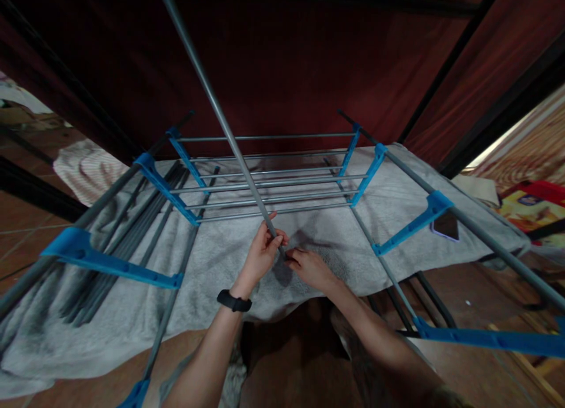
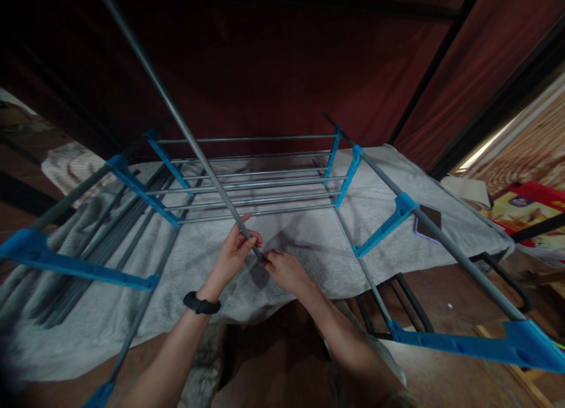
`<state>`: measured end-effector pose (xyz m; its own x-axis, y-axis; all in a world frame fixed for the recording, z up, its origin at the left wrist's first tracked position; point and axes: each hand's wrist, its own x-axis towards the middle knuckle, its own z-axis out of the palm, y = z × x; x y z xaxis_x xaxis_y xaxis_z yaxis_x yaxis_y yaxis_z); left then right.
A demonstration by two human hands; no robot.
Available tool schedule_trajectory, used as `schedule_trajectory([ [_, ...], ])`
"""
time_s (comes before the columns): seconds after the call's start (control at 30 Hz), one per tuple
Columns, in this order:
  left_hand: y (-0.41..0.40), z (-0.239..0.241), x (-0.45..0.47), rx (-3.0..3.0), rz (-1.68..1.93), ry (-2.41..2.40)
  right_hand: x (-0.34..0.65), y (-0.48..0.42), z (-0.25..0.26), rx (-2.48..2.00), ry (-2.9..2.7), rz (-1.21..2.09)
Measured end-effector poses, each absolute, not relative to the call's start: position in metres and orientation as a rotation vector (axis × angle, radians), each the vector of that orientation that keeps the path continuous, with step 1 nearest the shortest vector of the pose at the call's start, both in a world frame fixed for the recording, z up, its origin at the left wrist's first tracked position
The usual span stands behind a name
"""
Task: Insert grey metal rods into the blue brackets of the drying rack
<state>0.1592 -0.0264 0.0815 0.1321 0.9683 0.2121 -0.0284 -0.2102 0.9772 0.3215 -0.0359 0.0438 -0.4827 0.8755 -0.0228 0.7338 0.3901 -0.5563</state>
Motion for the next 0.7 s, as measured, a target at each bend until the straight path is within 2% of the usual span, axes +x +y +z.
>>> schedule_trajectory([
  [0.7,-0.019,0.085,0.139,1.347,1.344,1.163,0.354,-0.012,0.044,-1.395,-2.091,0.683],
])
